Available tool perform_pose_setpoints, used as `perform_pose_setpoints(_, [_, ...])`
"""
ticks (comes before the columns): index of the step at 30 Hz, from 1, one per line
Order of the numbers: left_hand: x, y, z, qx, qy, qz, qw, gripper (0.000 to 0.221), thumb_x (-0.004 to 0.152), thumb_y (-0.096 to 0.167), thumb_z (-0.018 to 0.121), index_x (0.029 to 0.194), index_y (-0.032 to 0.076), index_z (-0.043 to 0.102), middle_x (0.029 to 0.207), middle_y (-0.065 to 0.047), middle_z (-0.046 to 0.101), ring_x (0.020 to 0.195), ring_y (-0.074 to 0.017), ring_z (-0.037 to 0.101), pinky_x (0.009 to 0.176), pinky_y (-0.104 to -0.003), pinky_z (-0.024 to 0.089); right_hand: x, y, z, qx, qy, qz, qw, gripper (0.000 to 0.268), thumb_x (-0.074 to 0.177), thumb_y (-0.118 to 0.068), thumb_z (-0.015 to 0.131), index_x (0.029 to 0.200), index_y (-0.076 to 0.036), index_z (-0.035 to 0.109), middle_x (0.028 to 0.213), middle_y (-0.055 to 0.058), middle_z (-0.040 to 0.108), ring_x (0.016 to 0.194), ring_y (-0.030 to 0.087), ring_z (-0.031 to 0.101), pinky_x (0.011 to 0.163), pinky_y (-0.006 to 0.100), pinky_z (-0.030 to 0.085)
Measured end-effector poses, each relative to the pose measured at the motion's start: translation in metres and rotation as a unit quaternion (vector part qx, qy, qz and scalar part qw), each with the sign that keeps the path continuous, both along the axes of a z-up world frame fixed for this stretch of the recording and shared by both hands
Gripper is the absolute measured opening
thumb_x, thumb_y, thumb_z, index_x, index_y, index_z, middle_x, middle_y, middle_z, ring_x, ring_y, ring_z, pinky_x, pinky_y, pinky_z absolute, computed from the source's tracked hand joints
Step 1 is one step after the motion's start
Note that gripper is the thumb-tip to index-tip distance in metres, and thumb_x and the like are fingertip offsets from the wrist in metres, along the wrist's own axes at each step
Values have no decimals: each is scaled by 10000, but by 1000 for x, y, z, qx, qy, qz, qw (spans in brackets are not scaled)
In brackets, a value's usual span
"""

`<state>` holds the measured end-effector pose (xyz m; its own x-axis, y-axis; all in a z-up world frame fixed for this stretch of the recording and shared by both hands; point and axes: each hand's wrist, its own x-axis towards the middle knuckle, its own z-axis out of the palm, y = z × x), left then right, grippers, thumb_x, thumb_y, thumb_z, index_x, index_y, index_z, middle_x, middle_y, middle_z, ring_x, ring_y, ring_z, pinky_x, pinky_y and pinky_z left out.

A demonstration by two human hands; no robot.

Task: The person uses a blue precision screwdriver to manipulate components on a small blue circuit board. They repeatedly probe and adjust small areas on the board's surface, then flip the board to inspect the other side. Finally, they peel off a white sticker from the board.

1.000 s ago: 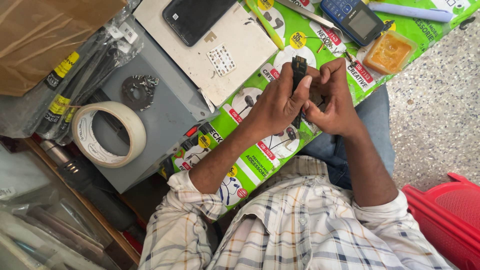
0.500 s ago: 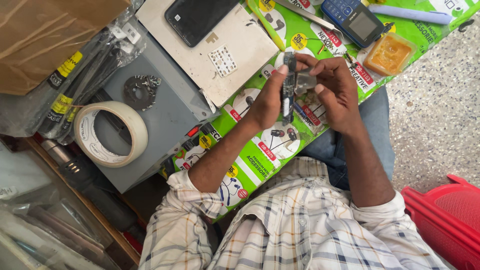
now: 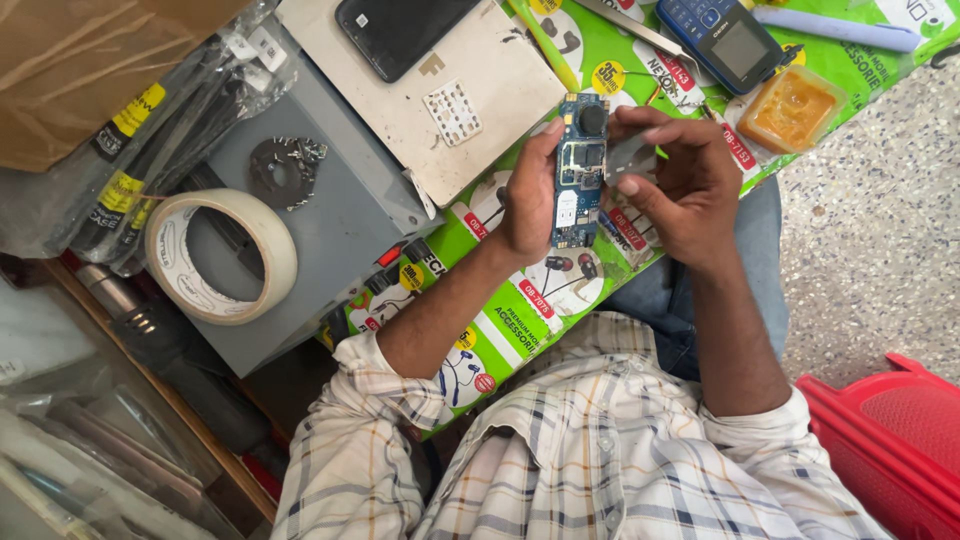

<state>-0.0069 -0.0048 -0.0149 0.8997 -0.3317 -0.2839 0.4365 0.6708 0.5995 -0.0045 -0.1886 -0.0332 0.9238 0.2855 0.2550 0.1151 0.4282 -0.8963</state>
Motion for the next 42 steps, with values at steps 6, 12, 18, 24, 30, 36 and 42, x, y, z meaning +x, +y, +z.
perform_pose_setpoints(6, [0,2,2,-23,-16,-20,999,639,1126,519,411,1378,-40,592,1000,-67,673,707,-113,558,626,-281,460,2,-6,-8,41,8,-18,999,441,1036,-44,767,1343,-95,454,1440,170,611,1296,259,654,1082,401,594])
perform_pose_setpoints(12, [3,4,19,-54,-56,-60,995,721,1126,596,401,1459,-21,571,850,-50,633,673,-106,573,605,-263,480,5,-8,-14,88,5,-32,996,418,1056,-98,766,1342,-132,463,1422,154,632,1259,262,650,1081,415,565])
perform_pose_setpoints(18, [6,5,28,-41,-52,-45,997,791,1115,593,398,1526,-80,453,988,-45,657,815,-62,591,691,-213,495,5,-17,-16,236,104,-56,965,448,1100,-74,737,1407,-152,420,1434,130,558,1318,250,589,1123,407,534])
perform_pose_setpoints(24, [7,8,23,-44,-79,-28,995,804,1150,596,378,1542,-103,444,967,-38,639,842,-76,601,777,-211,519,5,-19,-19,218,115,-102,964,571,1094,-87,724,1519,-182,355,1463,124,520,1356,218,552,1202,362,490])
perform_pose_setpoints(30, [6,6,21,-81,-62,-51,993,881,1085,671,237,1557,-51,416,1022,-41,625,804,-167,685,717,-309,568,3,-21,-22,223,139,-74,962,535,1143,-117,708,1532,-167,345,1349,144,558,1252,228,599,1101,349,522])
perform_pose_setpoints(36, [5,6,20,-40,-62,-45,996,871,1104,653,231,1564,-59,434,1033,-49,609,797,-172,680,719,-306,560,5,-16,-11,173,114,-40,978,428,1159,-71,668,1468,-147,382,1345,136,566,1225,220,607,1048,344,531])
perform_pose_setpoints(42, [5,6,20,-41,-66,-40,996,816,1108,632,235,1581,-11,403,1058,-78,612,809,-190,683,732,-316,568,6,-12,-5,145,116,-49,981,325,1112,-90,669,1354,-78,452,1301,147,574,1187,228,611,1075,351,518])
